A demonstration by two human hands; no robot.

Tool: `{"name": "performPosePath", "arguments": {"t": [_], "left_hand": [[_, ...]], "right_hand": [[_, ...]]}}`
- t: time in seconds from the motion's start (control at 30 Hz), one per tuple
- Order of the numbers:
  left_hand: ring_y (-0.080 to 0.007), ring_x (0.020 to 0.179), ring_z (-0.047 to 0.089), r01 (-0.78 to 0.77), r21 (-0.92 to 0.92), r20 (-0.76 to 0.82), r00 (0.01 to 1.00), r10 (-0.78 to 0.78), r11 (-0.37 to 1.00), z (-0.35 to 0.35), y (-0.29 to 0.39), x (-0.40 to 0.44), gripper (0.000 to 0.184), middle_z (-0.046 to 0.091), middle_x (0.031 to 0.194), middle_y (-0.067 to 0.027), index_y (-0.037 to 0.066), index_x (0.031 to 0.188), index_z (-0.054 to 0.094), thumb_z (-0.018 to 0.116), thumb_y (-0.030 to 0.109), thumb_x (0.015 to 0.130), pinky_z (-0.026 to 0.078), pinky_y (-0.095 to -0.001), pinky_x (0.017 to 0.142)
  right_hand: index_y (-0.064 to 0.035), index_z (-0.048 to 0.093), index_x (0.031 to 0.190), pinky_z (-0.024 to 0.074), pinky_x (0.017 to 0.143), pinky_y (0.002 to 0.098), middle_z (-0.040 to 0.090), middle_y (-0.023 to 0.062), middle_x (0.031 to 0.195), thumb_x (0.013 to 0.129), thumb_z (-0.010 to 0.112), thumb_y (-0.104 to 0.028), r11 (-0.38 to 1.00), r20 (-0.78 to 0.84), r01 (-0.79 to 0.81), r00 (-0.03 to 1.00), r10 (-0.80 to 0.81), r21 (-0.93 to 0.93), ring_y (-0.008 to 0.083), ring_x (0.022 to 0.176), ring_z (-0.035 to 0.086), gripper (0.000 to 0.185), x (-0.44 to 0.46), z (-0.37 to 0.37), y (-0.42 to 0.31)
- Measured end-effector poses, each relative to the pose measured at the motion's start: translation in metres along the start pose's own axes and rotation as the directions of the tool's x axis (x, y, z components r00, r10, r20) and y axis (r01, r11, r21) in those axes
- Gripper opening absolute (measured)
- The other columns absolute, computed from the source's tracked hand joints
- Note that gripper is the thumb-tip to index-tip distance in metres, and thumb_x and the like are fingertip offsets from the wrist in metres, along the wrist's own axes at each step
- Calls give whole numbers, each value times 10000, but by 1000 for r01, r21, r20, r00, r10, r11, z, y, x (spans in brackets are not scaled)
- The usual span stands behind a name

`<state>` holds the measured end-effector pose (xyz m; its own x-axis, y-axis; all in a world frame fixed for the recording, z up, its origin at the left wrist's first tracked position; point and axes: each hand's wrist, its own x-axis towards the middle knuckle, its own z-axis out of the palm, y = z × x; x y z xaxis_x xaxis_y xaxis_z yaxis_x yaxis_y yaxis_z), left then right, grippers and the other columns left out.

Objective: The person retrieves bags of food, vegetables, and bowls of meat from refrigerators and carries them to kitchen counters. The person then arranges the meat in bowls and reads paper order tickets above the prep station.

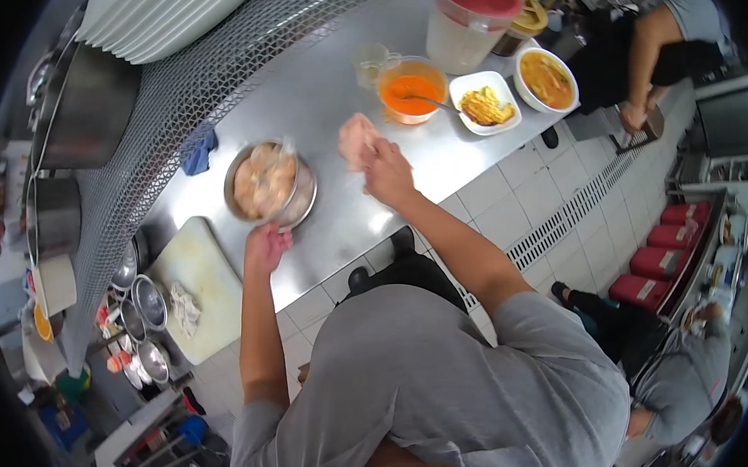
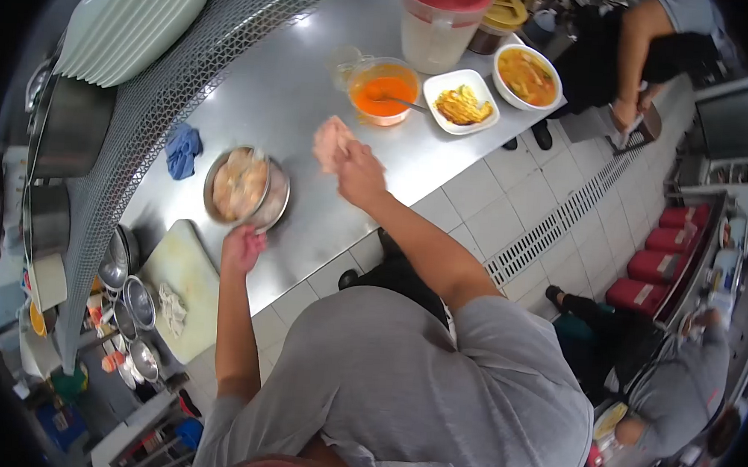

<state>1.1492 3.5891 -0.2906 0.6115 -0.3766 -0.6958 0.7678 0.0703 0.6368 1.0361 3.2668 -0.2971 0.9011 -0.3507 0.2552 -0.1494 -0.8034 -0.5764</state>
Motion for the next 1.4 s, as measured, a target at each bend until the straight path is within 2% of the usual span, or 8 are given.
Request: {"name": "performPosePath", "arguments": {"t": [0.23,0.37,0.43,0.5,0.9,1.03,1.2,1.4], "left_hand": [[-218,597,641,20,194,-15,1000,-17,981,-53,-27,-87,154,641,837,-114,-1,1022,559,543,127,937,549,-354,499],[-188,584,640,32,254,128,990,-66,967,-60,-34,-114,230,660,809,-122,-17,1095,569,570,178,972,546,-321,496],[-183,588,640,68,296,206,970,-133,953,-44,-31,-126,220,662,774,-121,-19,1083,576,573,167,965,541,-310,500],[-176,583,631,72,318,245,957,-156,945,-31,-34,-134,199,662,742,-121,-22,1064,582,571,145,955,530,-307,497],[-175,592,611,98,499,508,771,-383,861,-19,-19,-88,263,645,763,-107,4,1112,558,508,242,1009,516,-328,496],[-175,593,611,114,499,547,727,-414,859,-17,-18,-82,244,648,772,-110,12,1130,547,504,219,1007,525,-326,505],[-178,599,627,90,495,583,703,-407,864,-21,-27,-72,212,658,786,-119,13,1121,546,514,178,992,542,-322,513],[-179,596,635,55,493,583,720,-376,869,-21,-35,-55,189,657,768,-120,-9,1086,559,546,133,963,544,-314,497]], "right_hand": [[-56,636,1069,478,938,452,624,167,1105,800,617,-86,964,62,31,998,-15,-263,351,1095,572,271,29,28,-19],[-65,677,1098,512,885,428,686,143,1084,831,686,-189,984,-190,-64,977,96,168,307,1039,633,295,-60,-12,-68],[-37,701,1050,534,760,356,718,108,941,872,704,-226,705,153,-457,879,452,542,213,853,673,260,-121,3,-71],[-14,714,972,506,665,286,693,48,785,899,707,-242,509,279,-568,797,535,647,114,687,613,240,-172,-12,-91],[-1,716,953,482,639,273,665,19,769,885,709,-266,388,131,-793,497,858,470,104,690,577,273,-343,-17,-130],[-40,710,963,484,593,282,676,38,801,861,723,-255,-24,269,-759,200,942,650,127,699,611,238,-426,15,-123],[-41,693,941,515,609,311,698,60,867,873,710,-261,-165,272,-817,-11,962,553,166,728,650,231,-511,37,-123],[-22,687,869,484,568,303,666,46,758,857,722,-258,-88,271,-898,37,962,432,142,658,604,239,-506,63,-114]]}}
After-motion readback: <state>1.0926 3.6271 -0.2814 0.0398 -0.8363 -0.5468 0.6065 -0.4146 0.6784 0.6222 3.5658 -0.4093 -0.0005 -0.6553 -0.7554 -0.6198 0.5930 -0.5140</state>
